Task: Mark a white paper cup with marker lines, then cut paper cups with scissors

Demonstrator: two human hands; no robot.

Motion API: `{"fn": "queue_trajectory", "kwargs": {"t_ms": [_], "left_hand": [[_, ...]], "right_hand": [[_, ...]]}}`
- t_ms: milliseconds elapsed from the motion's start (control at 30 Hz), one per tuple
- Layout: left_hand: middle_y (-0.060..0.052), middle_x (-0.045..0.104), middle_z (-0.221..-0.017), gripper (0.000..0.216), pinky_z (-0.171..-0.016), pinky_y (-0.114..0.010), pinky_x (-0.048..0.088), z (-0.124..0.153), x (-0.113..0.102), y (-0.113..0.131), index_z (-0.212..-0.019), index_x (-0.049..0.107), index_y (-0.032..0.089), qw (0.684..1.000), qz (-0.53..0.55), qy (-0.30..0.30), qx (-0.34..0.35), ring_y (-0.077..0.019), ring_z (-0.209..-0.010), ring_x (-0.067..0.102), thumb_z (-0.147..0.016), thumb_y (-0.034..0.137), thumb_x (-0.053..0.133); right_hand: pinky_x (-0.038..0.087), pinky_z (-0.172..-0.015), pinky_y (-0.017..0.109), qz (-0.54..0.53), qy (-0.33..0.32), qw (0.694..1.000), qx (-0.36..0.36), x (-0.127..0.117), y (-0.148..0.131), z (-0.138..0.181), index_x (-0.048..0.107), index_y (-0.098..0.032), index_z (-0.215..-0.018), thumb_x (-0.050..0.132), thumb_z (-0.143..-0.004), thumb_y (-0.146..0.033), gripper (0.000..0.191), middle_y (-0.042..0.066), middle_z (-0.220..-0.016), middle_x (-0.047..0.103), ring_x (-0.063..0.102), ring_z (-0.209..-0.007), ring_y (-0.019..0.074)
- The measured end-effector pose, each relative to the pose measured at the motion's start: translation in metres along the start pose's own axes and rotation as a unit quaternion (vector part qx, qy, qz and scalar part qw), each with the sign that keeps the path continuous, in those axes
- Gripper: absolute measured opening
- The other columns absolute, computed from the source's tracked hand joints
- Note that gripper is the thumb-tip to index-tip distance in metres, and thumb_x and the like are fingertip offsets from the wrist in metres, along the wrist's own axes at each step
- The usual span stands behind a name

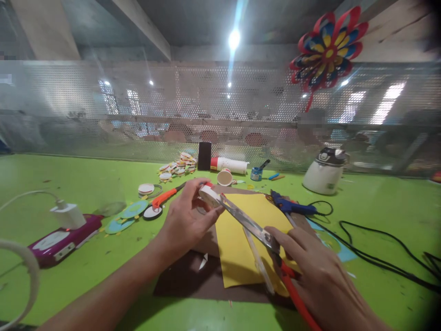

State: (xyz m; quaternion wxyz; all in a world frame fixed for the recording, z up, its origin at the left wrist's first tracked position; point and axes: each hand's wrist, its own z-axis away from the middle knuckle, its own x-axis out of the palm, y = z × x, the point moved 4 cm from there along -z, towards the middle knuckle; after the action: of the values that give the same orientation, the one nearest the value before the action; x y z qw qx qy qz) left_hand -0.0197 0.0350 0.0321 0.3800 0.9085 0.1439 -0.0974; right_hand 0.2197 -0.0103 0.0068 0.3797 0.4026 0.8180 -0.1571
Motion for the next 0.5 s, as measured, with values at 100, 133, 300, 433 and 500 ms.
{"fn": "queue_trajectory", "kwargs": {"t_ms": [100, 133, 300, 433, 500], "left_hand": [[-0.009, 0.064, -0.119, 0.045, -0.086, -0.036, 0.059, 0.0009, -0.0004, -0.0011, -0.126, 0.048, 0.023, 0.999, -0.040, -0.003, 0.009, -0.0190, -0.092, 0.071, -0.087, 0.035, 0.068], [-0.009, 0.065, -0.118, 0.045, -0.087, -0.036, 0.059, 0.0010, -0.0006, -0.0009, -0.126, 0.048, 0.023, 0.999, -0.052, -0.004, 0.013, -0.0190, -0.091, 0.071, -0.088, 0.034, 0.068], [-0.009, 0.065, -0.117, 0.045, -0.088, -0.037, 0.057, 0.0011, 0.0000, 0.0008, -0.129, 0.049, 0.023, 0.995, -0.094, -0.012, 0.027, -0.0193, -0.093, 0.069, -0.088, 0.032, 0.067], [-0.010, 0.065, -0.120, 0.046, -0.088, -0.039, 0.056, 0.0008, 0.0009, 0.0013, -0.131, 0.048, 0.023, 0.993, -0.113, -0.028, 0.021, -0.0195, -0.093, 0.068, -0.090, 0.032, 0.066], [-0.010, 0.065, -0.119, 0.046, -0.087, -0.039, 0.056, 0.0007, 0.0006, 0.0018, -0.131, 0.048, 0.022, 0.992, -0.116, -0.034, 0.021, -0.0198, -0.092, 0.068, -0.090, 0.032, 0.065]], "right_hand": [[0.049, -0.055, 0.034, 0.015, 0.003, 1.000, -0.010, -0.0020, -0.0021, -0.0012, 0.062, -0.011, -0.118, 0.045, -0.083, -0.012, 0.039, 0.009, -0.076, 0.061, 0.062, -0.067, 0.0235], [0.050, -0.054, 0.034, 0.022, 0.004, 1.000, -0.014, -0.0029, -0.0027, -0.0017, 0.061, -0.010, -0.119, 0.045, -0.084, -0.012, 0.039, 0.009, -0.076, 0.061, 0.062, -0.066, 0.0238], [0.047, -0.050, 0.032, 0.051, -0.005, 0.998, -0.025, -0.0060, -0.0026, -0.0027, 0.061, -0.012, -0.120, 0.046, -0.082, -0.012, 0.041, 0.008, -0.074, 0.062, 0.062, -0.061, 0.0234], [0.047, -0.051, 0.034, 0.045, -0.012, 0.999, -0.022, -0.0057, -0.0006, -0.0020, 0.061, -0.013, -0.120, 0.046, -0.083, -0.012, 0.040, 0.008, -0.074, 0.061, 0.060, -0.062, 0.0246], [0.048, -0.053, 0.035, 0.042, -0.018, 0.999, -0.020, -0.0048, 0.0001, -0.0015, 0.061, -0.013, -0.120, 0.046, -0.084, -0.012, 0.039, 0.008, -0.075, 0.060, 0.060, -0.063, 0.0248]]}}
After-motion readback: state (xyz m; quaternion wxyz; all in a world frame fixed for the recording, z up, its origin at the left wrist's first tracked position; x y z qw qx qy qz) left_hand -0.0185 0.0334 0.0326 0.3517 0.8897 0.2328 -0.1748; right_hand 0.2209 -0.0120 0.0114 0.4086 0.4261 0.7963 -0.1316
